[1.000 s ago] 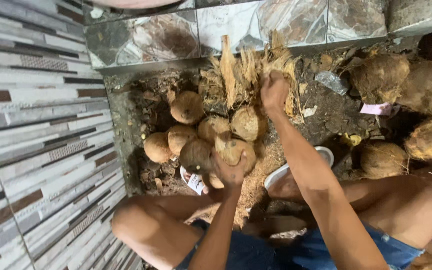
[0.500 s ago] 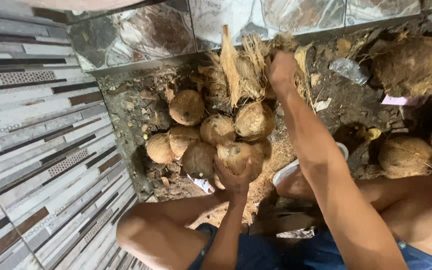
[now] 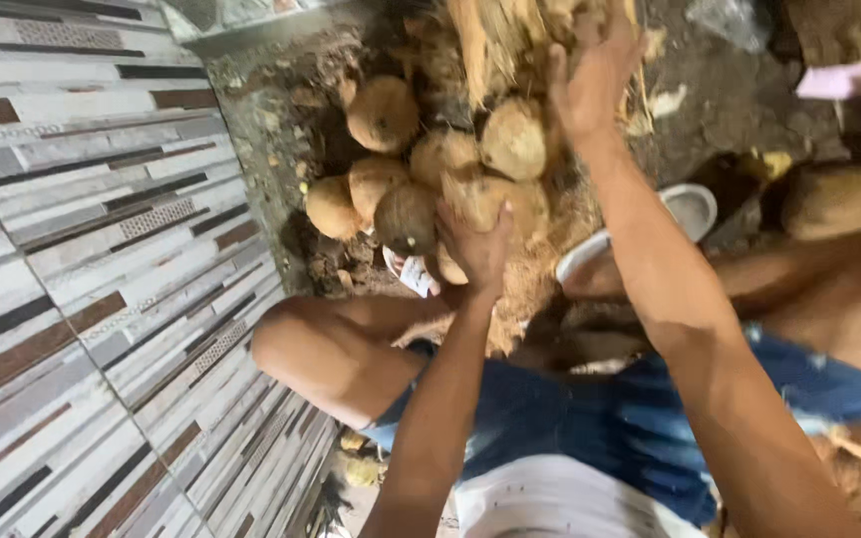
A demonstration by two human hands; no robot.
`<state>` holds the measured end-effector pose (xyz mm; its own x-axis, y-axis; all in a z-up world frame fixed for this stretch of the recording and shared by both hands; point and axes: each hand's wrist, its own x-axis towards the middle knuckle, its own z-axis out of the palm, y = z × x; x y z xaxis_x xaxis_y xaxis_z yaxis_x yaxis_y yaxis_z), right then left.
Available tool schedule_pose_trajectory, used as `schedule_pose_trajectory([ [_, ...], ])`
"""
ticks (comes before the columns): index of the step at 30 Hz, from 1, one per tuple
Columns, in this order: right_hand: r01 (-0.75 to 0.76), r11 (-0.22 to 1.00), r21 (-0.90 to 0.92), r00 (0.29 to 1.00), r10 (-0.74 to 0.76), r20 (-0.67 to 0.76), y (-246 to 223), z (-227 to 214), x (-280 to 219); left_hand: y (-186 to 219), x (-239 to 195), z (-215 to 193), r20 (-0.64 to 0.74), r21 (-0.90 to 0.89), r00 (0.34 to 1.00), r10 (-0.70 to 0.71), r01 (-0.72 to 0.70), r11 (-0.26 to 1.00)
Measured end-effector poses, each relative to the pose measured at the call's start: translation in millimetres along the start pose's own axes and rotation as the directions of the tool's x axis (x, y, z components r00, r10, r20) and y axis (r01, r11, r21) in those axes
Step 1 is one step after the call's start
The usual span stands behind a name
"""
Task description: The person sits cross-legged on the floor and peels the fibrous husk off several coconuts by hand. They pull away the husk fibers and place the removed material on the floor, repeating the process for multiple coconuts.
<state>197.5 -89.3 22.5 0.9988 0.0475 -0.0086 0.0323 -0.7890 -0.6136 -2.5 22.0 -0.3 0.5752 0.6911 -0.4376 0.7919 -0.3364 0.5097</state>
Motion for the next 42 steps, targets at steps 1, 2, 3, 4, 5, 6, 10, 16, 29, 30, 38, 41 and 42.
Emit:
schedule_pose_trajectory([
  [1, -0.009, 0.998, 0.059, 0.999, 0.012, -0.047, -13.2, -6.1, -19.8, 5.2, -2.6, -7.1, -0.054, -0.007, 0.996, 0.070, -0.070, 0.997],
  [2, 0.009, 0.993, 0.120, 0.995, 0.004, -0.104, -24.9, -12.5, -29.1, 17.5, 0.2, -7.4, -0.124, -0.027, 0.982, 0.143, -0.147, 0.989],
  [3, 0.020, 0.994, 0.112, 0.993, -0.007, -0.118, -28.3, -12.2, -51.7, 16.6, 0.1, -9.4, -0.126, -0.043, 0.981, 0.150, -0.157, 0.987],
  [4, 0.011, 0.979, 0.201, 0.999, -0.018, 0.035, -32.7, -11.0, -72.1, 17.0, 1.1, -11.8, -0.070, -0.054, 0.989, 0.131, -0.135, 0.989],
  [5, -0.009, 0.959, 0.284, 0.981, -0.046, 0.186, -36.7, -8.8, -92.4, 17.1, 2.7, -14.3, -0.013, -0.063, 0.994, 0.112, -0.113, 0.992],
  [6, 0.001, 0.959, 0.282, 0.981, -0.055, 0.184, -50.2, -17.7, -117.3, 17.4, -2.4, -15.4, -0.018, -0.072, 0.994, 0.112, -0.113, 0.991],
  [10, -0.230, 0.861, 0.454, 0.914, 0.031, 0.404, -78.5, -47.5, -195.4, 19.2, -4.9, -26.0, -0.064, -0.187, 0.976, 0.207, -0.215, 0.958],
  [16, -0.316, 0.783, 0.535, 0.894, 0.057, 0.445, -66.3, -39.0, -227.7, 15.8, -4.4, -56.4, 0.250, -0.305, 0.966, 0.073, 0.007, 0.952],
  [29, -0.540, 0.710, 0.452, 0.841, 0.433, 0.325, -19.5, -19.8, -215.0, 31.8, -43.4, -36.5, 0.156, -0.202, 0.834, 0.528, -0.497, 0.844],
  [30, -0.543, 0.708, 0.452, 0.839, 0.434, 0.328, -15.7, -16.2, -216.9, 39.5, -54.0, -56.6, 0.158, -0.199, 0.835, 0.527, -0.496, 0.845],
  [38, -0.566, 0.723, 0.396, 0.824, 0.474, 0.312, -10.2, -38.4, -229.6, 13.3, -53.5, -49.5, 0.216, -0.361, 0.787, 0.577, -0.485, 0.797],
  [41, -0.441, 0.741, 0.506, 0.896, 0.329, 0.298, -3.4, -26.4, -236.7, 4.8, -36.5, -47.2, 0.208, -0.334, 0.799, 0.565, -0.484, 0.809],
  [42, -0.448, 0.740, 0.502, 0.892, 0.332, 0.306, -0.3, -25.9, -237.1, 3.8, -37.0, -51.3, 0.213, -0.332, 0.803, 0.557, -0.477, 0.814],
])
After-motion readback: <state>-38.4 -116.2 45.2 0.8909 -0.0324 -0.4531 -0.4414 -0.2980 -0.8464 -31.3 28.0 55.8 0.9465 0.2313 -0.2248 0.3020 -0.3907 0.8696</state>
